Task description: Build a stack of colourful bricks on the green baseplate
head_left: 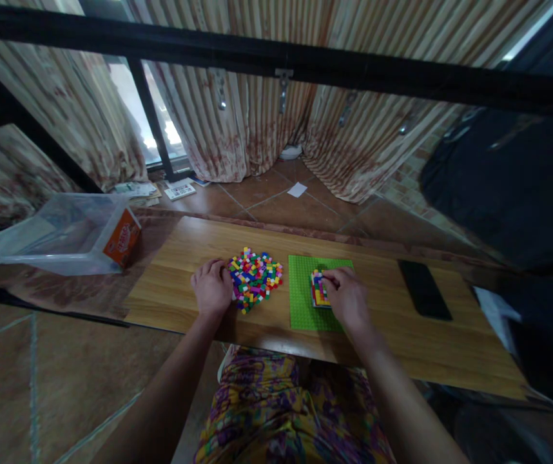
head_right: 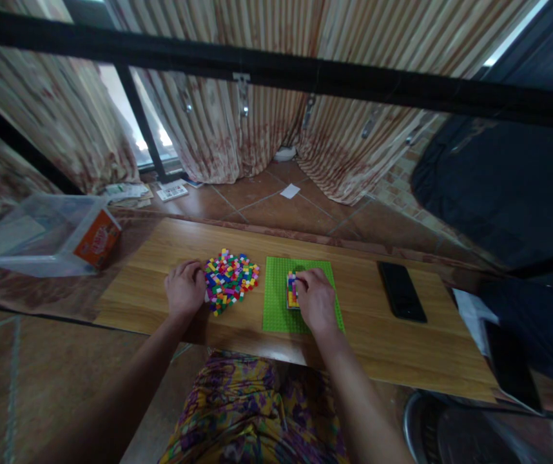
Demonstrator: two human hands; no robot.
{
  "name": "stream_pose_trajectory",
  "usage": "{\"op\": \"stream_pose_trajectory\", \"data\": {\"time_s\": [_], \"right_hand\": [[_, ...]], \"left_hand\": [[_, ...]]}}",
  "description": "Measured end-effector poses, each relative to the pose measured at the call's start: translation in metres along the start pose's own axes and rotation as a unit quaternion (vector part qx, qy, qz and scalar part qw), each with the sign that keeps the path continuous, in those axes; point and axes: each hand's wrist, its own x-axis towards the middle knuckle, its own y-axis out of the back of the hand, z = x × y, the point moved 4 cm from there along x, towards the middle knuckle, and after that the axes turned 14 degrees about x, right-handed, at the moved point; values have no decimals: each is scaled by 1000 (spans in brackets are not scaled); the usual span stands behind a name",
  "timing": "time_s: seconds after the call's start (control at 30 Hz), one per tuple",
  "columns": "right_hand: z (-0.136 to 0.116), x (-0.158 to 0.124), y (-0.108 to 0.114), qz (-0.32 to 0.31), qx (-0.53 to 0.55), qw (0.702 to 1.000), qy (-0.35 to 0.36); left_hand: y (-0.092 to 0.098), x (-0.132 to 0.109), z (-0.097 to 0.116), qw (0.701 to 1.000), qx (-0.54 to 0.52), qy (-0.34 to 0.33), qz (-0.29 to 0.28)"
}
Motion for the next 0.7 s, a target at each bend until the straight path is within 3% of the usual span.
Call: {"op": "stream_pose_trajectory", "data": {"time_s": [0.27,0.43,0.7], "right_hand": [[0,-6,11,46,25,999,7],[2,-5,12,97,-45,994,19],[9,0,-5,79,-68,994,-20]], "left_hand": [[-2,0,-1,1000,-1,4,3],[-2,0,-1,1000,1,3,0],[-2,0,-1,1000,-1,1,7]]}}
